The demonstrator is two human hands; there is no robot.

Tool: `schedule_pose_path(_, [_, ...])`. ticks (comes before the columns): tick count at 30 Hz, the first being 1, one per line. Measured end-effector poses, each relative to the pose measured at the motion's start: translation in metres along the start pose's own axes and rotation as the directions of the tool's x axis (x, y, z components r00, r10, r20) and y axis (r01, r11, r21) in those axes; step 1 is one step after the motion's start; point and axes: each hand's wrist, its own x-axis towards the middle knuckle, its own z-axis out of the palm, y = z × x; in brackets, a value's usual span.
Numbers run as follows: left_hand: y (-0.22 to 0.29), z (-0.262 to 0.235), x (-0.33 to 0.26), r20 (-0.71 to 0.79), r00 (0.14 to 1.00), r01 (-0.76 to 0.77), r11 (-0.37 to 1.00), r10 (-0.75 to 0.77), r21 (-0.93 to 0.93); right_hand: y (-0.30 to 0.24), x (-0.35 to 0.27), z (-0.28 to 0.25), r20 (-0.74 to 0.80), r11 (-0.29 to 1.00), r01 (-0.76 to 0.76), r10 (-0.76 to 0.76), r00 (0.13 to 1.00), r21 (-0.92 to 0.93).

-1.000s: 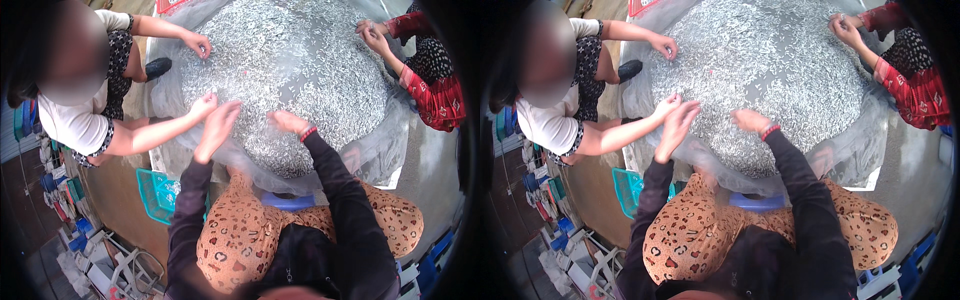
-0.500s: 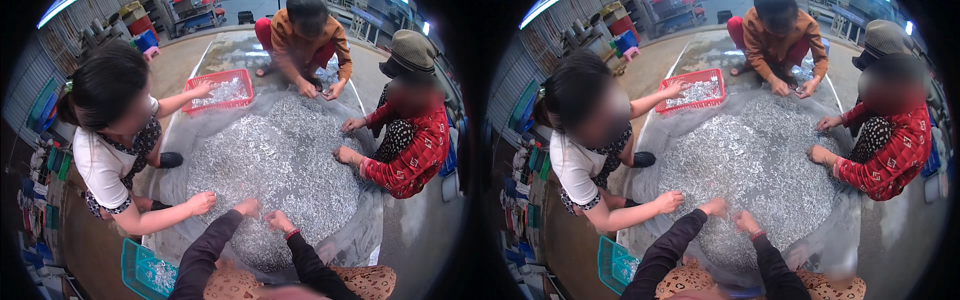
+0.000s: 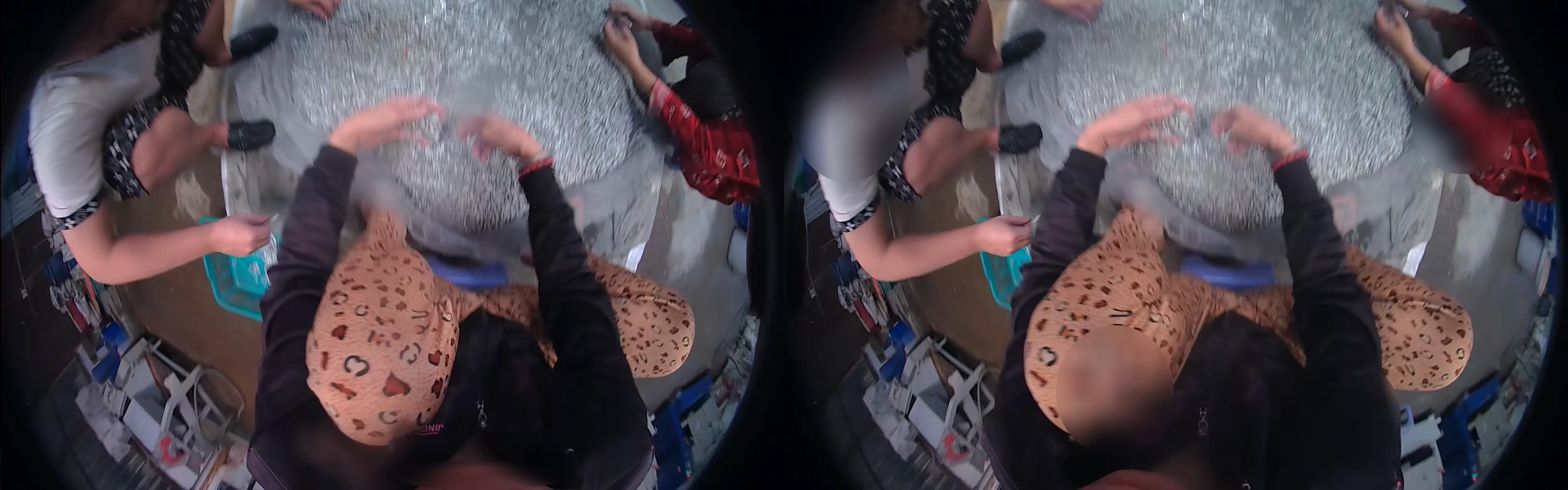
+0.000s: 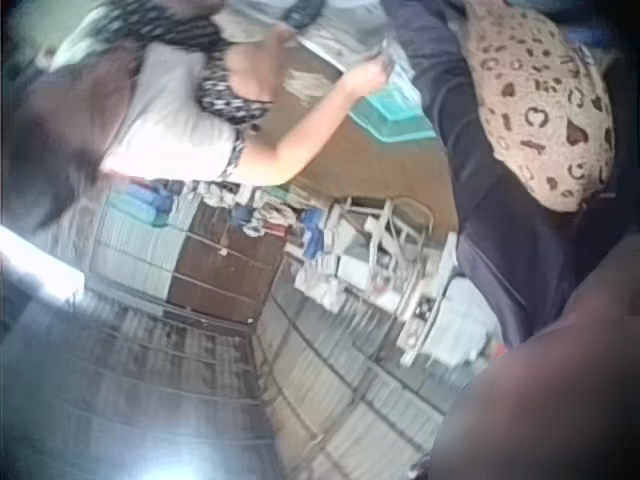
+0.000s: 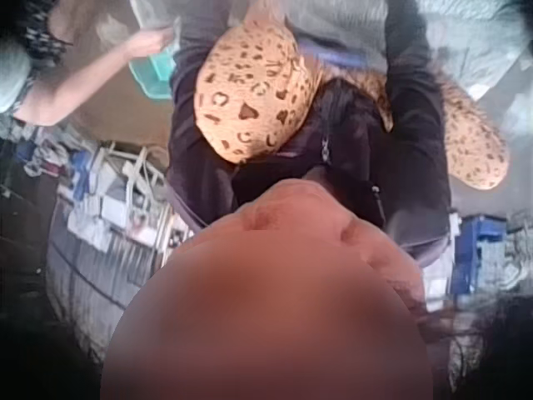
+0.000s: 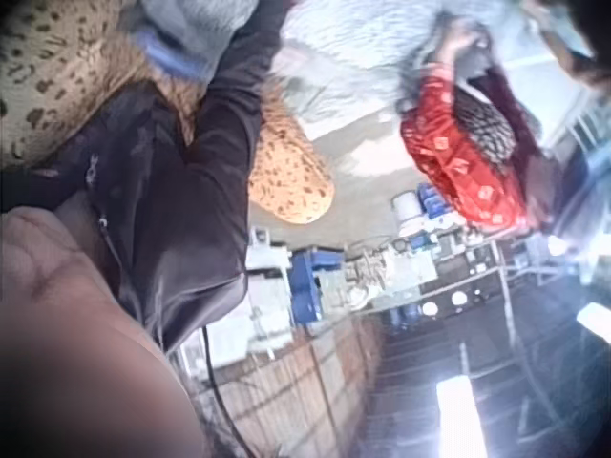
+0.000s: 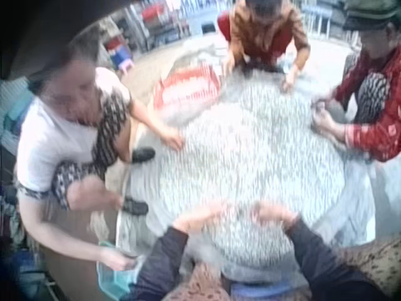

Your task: The person sits at a large pile of small silver fish spread on a tarp and sorts them by hand, picking up individual fish and placing them into a nearby basket. Other workers are also sorting fish at the same pile.

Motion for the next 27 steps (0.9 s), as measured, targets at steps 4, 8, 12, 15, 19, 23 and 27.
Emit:
schedule_pose_path(4, [0.024,0.019,-0.012,-0.155,0.978,0.151,0.987,-0.142,0.047,-0.058,-0.016,0.021,-0.169,0.972,-0.16,0.189,0.967,0.17])
schedule_pose_path(8, [0.033,0.023,-0.021,-0.091,0.991,0.101,0.994,-0.098,0.031,-0.089,-0.025,0.032,-0.161,0.971,-0.105,0.141,0.977,0.214])
schedule_pose_path(12, [0.029,0.015,-0.021,-0.162,0.975,0.16,0.987,-0.153,0.033,-0.084,-0.014,0.028,-0.167,0.955,-0.136,0.184,0.969,0.262])
schedule_pose_path(15, [0.024,0.011,-0.019,-0.162,0.975,0.161,0.987,-0.154,0.028,-0.073,-0.009,0.024,-0.182,0.955,-0.187,0.232,0.956,0.231])
schedule_pose_path(19, [0.014,0.009,-0.018,-0.432,0.901,0.293,0.794,-0.043,0.532,-0.066,-0.01,0.025,-0.239,0.961,-0.215,0.253,0.938,0.174])
schedule_pose_path(23, [-0.021,0.023,-0.017,-0.255,0.915,0.192,0.219,0.312,0.957,-0.063,-0.01,0.03,-0.279,0.98,-0.133,0.17,0.945,0.145])
schedule_pose_path(27, [-0.051,0.034,-0.014,-0.271,0.876,0.25,0.103,0.399,0.963,-0.064,-0.013,0.023,-0.329,0.96,0.022,0.074,0.941,0.28])
